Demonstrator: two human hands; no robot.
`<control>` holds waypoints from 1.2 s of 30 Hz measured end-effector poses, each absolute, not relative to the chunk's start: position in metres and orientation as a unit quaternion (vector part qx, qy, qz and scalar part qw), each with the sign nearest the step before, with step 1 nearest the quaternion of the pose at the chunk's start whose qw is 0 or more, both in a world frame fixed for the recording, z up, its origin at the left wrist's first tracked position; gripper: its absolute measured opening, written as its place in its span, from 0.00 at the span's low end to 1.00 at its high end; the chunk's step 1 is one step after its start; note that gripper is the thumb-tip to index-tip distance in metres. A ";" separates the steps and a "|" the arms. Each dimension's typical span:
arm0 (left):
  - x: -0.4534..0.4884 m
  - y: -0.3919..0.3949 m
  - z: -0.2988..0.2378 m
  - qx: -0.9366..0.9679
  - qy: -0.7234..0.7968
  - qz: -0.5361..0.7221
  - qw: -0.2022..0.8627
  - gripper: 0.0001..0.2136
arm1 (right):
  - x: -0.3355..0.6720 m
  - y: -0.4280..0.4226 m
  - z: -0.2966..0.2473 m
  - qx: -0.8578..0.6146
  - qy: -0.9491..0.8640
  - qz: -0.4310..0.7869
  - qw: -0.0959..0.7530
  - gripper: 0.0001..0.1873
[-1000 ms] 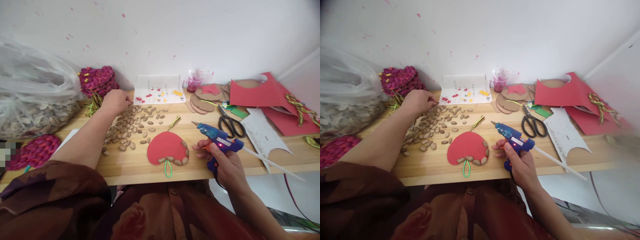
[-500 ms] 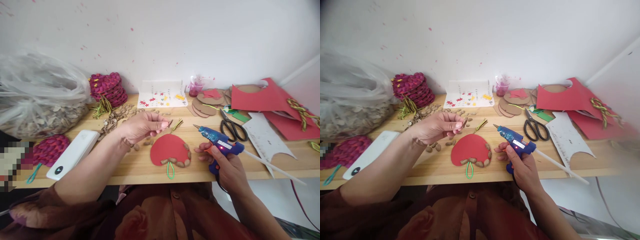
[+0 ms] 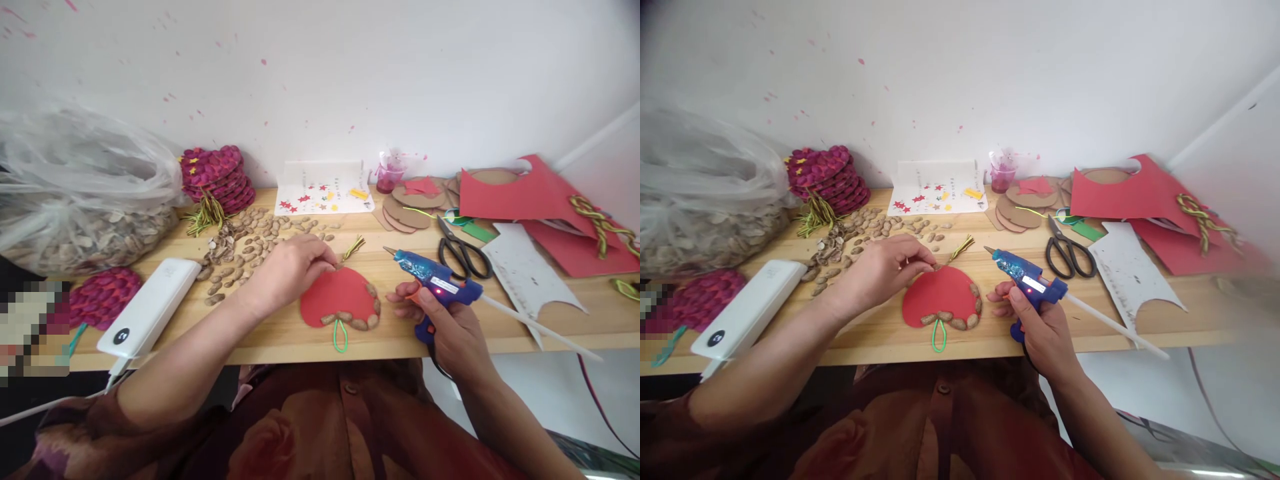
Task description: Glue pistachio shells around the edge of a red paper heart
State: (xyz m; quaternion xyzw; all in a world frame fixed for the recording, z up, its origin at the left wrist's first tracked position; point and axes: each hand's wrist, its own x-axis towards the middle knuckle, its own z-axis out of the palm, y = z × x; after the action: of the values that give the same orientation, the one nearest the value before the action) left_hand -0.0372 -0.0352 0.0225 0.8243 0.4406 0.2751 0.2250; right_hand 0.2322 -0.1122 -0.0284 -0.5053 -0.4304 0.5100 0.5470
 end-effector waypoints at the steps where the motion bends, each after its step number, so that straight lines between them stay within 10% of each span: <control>1: -0.036 -0.035 0.019 0.853 0.421 0.261 0.166 0.08 | 0.232 -0.112 -0.028 -0.504 -0.432 0.509 0.548 0.11; 14: -0.017 -0.027 -0.005 0.909 0.384 0.158 0.028 0.07 | 0.233 -0.113 -0.031 -0.496 -0.422 0.521 0.552 0.11; 36: -0.011 -0.029 0.004 0.865 0.456 0.162 0.132 0.09 | 0.233 -0.113 -0.029 -0.505 -0.425 0.516 0.546 0.12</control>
State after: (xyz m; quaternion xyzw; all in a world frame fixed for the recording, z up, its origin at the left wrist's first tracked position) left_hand -0.0109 -0.0288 0.0038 0.8652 0.4559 0.1620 0.1317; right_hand 0.2327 -0.1134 -0.0288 -0.5051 -0.4248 0.5158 0.5463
